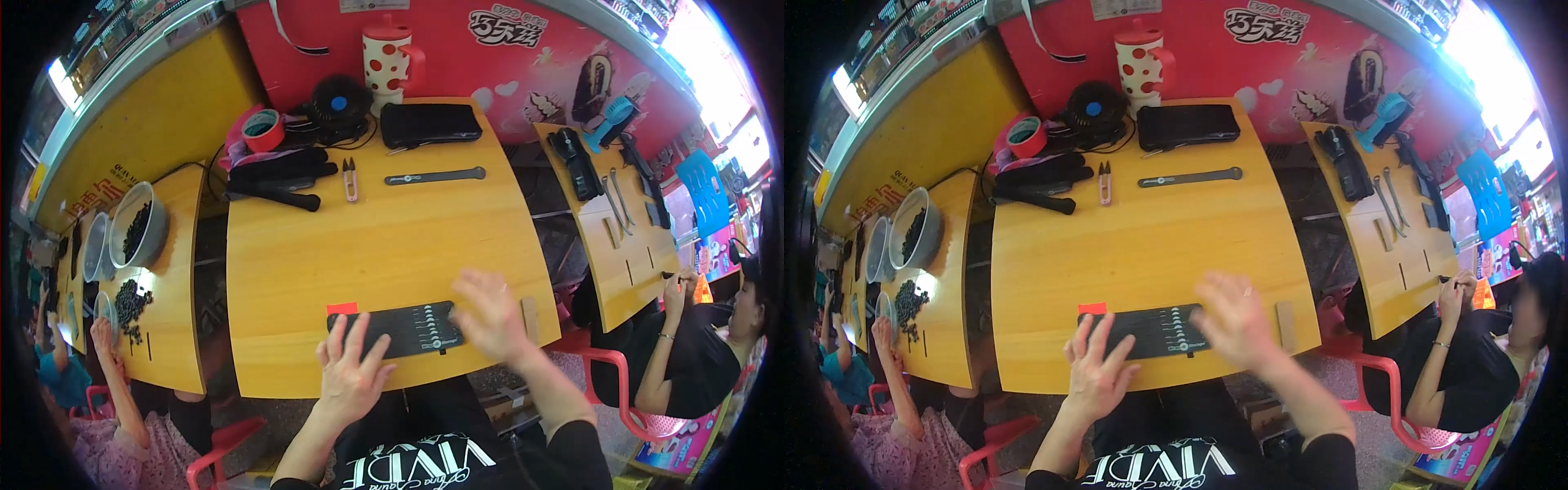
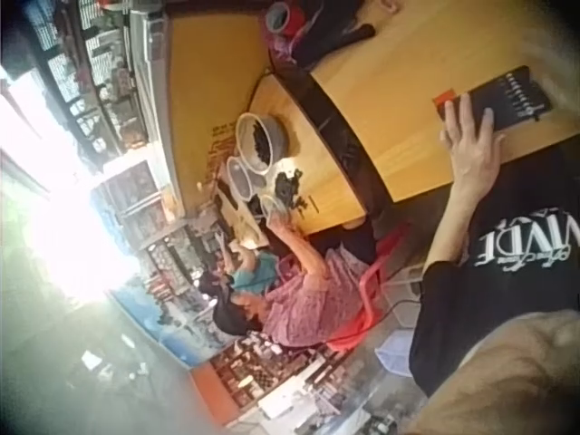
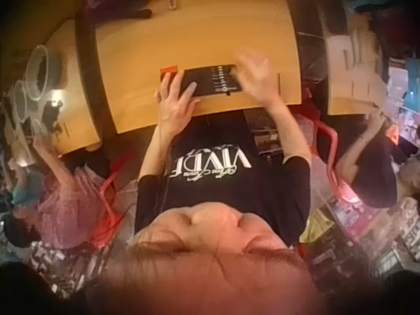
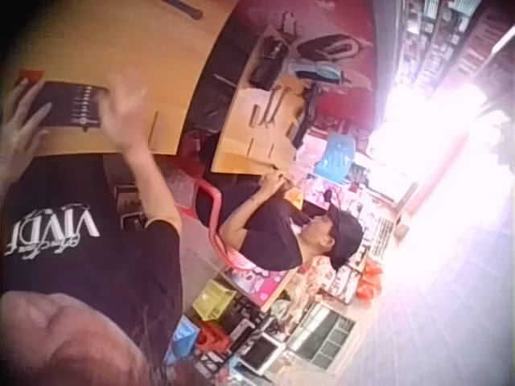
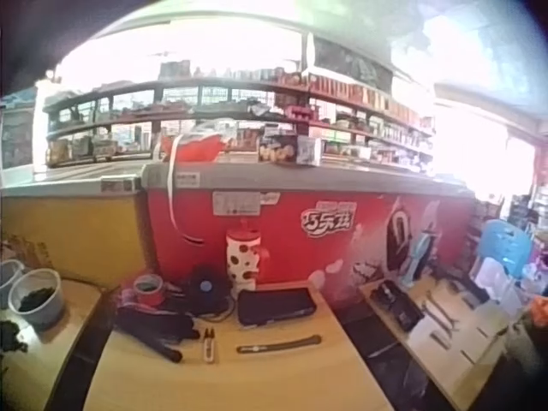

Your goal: Assembling small metal clips onto black straps at a workshop table.

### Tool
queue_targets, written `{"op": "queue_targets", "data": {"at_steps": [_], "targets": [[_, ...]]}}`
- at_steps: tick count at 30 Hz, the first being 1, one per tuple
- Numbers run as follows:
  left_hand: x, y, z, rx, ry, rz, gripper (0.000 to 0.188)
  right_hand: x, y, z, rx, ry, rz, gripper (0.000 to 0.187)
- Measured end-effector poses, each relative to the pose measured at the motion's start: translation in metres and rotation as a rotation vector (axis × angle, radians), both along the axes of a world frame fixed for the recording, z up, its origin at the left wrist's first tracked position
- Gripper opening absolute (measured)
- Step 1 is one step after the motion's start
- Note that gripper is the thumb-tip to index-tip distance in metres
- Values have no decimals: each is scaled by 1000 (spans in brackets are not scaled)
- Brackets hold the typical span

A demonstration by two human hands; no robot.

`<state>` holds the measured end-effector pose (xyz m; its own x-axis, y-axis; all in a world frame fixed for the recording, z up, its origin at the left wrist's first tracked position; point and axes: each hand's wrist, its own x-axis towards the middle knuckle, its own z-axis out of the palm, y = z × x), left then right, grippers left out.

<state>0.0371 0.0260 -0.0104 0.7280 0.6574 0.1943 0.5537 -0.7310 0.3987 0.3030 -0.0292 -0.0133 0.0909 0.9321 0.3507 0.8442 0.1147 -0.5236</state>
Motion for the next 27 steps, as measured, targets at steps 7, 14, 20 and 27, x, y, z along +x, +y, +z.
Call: {"op": "queue_targets", "data": {"at_steps": [7,14,20,27], "targets": [[-11,8,13,55,-225,171,34,146,126,-21,-6,-75,-493,32],[-34,0,5,28,-210,226,32,120,159,-23,-138,-304,-672,24],[-32,2,24,78,-287,171,36,110,131,-8,105,386,-270,11],[27,13,138,211,-488,-48,37,-23,35,138,376,-107,338,13]]}}
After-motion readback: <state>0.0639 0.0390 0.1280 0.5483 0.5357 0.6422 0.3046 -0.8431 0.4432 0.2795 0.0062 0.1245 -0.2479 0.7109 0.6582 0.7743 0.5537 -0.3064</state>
